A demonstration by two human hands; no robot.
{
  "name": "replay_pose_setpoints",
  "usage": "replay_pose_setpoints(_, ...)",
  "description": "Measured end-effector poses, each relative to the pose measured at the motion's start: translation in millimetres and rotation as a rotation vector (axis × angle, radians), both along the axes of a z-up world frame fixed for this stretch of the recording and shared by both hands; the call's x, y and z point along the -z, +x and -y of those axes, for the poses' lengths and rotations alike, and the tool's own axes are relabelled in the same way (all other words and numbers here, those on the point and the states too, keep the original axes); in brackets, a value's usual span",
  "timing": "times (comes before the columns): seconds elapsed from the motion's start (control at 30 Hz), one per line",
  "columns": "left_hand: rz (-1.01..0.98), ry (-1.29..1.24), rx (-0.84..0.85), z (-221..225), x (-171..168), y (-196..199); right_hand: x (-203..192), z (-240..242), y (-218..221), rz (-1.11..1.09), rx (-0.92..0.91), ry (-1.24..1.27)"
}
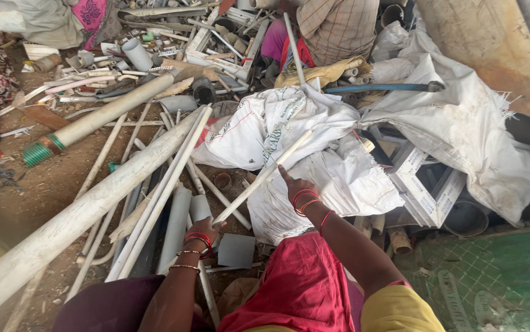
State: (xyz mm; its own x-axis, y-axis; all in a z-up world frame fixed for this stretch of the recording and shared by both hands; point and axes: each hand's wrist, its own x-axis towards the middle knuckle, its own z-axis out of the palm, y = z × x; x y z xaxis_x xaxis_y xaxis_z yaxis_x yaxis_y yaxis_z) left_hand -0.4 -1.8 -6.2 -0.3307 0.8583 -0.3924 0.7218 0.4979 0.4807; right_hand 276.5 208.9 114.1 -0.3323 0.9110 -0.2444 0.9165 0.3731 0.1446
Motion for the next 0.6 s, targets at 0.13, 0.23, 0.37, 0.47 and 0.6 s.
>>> replay_pose_setpoints(0.13, 0.031, 0.062, -0.002, -4.1, 11.2, 9.8, -12.3, -44.9, 36.2, -0.107, 0.200, 0.094)
replay_pose_setpoints(0.23, 0.023, 0.063, -0.015, -6.3, 10.0, 9.9, -11.8, -51.6, 25.5, -0.305, 0.285, -0.006)
replay_pose_setpoints(0.37, 0.047, 0.096, 0.000, -7.2, 12.2, 10.9, 7.2, 22.5, -8.4, -0.223, -0.012, -0.064)
replay_pose_setpoints(0.47, 0.025, 0.027, -0.016, -4.0, 4.2, 14.2, -11.5, 36.7, 3.3, -0.172, -0.065, -0.053)
replay_pose_setpoints(0.6, -0.013, 0.008, 0.039, 4.8, 0.9, 11.9, -24.8, 0.9, 24.6, -0.342, 0.137, 0.017)
